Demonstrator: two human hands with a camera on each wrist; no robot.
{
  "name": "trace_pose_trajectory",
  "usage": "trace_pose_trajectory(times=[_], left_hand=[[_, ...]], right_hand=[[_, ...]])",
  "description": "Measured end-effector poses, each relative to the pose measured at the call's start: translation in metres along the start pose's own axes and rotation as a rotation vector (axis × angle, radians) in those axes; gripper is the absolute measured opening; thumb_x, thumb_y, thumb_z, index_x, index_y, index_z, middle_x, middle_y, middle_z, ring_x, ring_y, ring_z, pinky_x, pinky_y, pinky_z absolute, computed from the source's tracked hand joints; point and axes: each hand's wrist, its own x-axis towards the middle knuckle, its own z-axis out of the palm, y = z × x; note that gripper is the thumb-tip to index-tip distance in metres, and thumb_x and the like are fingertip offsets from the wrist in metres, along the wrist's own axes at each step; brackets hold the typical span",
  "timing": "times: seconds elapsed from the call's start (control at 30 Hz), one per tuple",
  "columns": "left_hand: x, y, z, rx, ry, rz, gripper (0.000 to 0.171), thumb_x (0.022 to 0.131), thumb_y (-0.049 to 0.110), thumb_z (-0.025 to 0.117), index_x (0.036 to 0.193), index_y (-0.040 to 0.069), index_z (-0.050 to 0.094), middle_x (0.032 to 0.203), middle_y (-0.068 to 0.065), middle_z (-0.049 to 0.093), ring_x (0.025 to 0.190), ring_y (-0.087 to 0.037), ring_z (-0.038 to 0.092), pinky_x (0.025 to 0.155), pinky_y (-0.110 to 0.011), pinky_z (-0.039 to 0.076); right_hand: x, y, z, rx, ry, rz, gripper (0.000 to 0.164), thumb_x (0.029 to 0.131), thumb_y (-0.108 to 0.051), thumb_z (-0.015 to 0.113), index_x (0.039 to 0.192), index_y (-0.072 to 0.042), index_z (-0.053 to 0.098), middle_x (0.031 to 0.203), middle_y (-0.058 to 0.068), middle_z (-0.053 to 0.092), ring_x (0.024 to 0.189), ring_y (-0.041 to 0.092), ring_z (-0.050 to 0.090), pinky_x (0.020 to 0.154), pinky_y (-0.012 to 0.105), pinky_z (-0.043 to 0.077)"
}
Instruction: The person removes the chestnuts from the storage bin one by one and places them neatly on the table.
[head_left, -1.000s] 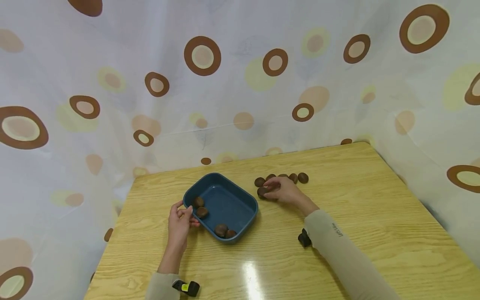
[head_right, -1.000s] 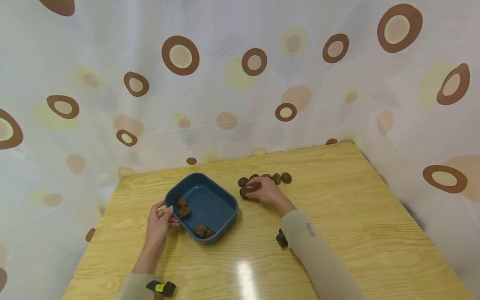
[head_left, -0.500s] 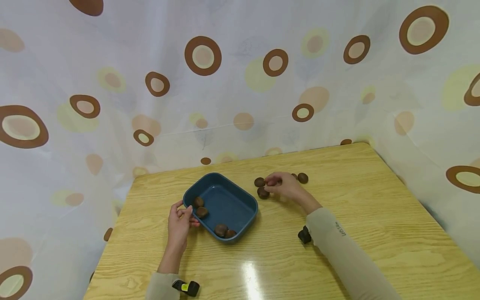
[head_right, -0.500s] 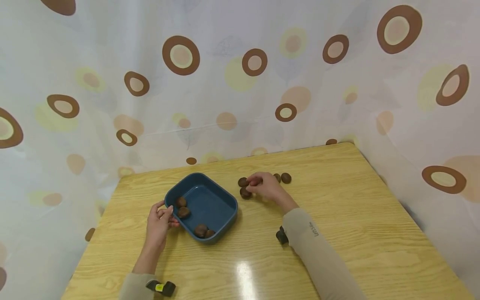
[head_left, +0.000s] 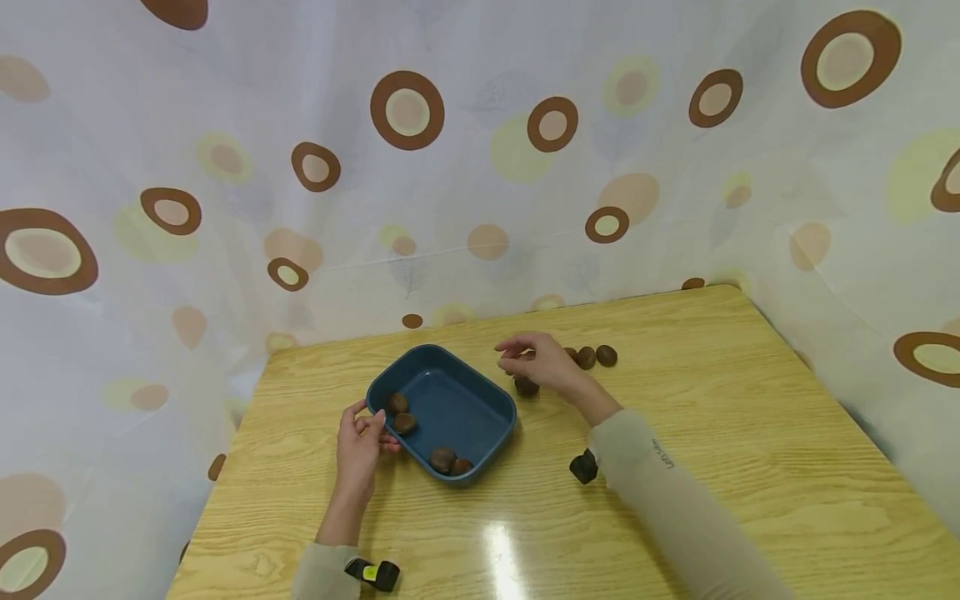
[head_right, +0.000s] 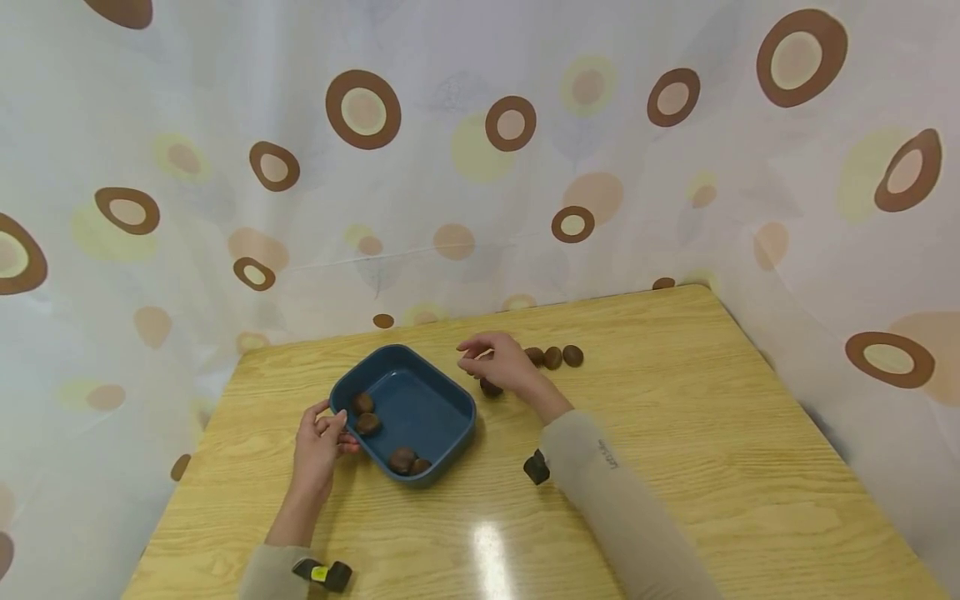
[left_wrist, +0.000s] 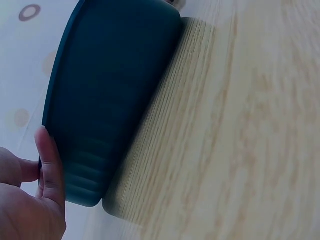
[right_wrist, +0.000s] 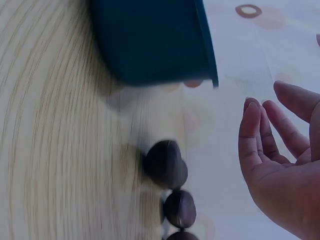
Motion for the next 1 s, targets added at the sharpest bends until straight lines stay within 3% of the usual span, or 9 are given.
trace_pose_trajectory(times=[0.2,0.47,0.7,1.0], left_hand=[[0.001,-0.002,-0.001,-0.01,-0.002,0.001,0.042,0.099,0.017,0.054,0.137,0.012,0.036,0.088,-0.009,0.052,0.059,-0.017,0.059,0.058,-0.031,0.058],[0.003,0.0,0.0,-0.004,-0.008,0.014,0.045,0.099,0.019,0.054,0.138,0.01,0.034,0.09,-0.011,0.053,0.059,-0.016,0.06,0.06,-0.033,0.058],[0.002,-0.001,0.002,-0.016,0.009,-0.004,0.043,0.099,0.016,0.054,0.136,0.01,0.035,0.089,-0.011,0.052,0.058,-0.016,0.059,0.056,-0.03,0.058],[0.001,0.0,0.002,-0.018,-0.001,-0.014,0.043,0.099,0.017,0.053,0.137,0.012,0.034,0.094,-0.014,0.051,0.059,-0.017,0.058,0.057,-0.029,0.057]], right_hand=[[0.008,-0.006,0.027,0.005,-0.04,-0.004,0.033,0.093,-0.021,0.064,0.123,-0.009,0.061,0.107,0.009,0.061,0.096,0.033,0.064,0.086,0.048,0.053],[0.022,-0.009,0.081,0.01,-0.103,-0.007,0.033,0.091,-0.021,0.068,0.119,-0.006,0.064,0.101,0.008,0.063,0.095,0.036,0.063,0.086,0.05,0.053],[0.03,-0.006,0.129,-0.017,-0.113,0.05,0.028,0.089,-0.018,0.07,0.114,-0.006,0.066,0.092,0.003,0.064,0.088,0.031,0.066,0.075,0.036,0.057],[0.036,0.001,0.156,-0.087,-0.126,0.115,0.028,0.087,-0.016,0.071,0.113,-0.007,0.066,0.095,0.004,0.062,0.075,0.017,0.062,0.065,0.027,0.053]])
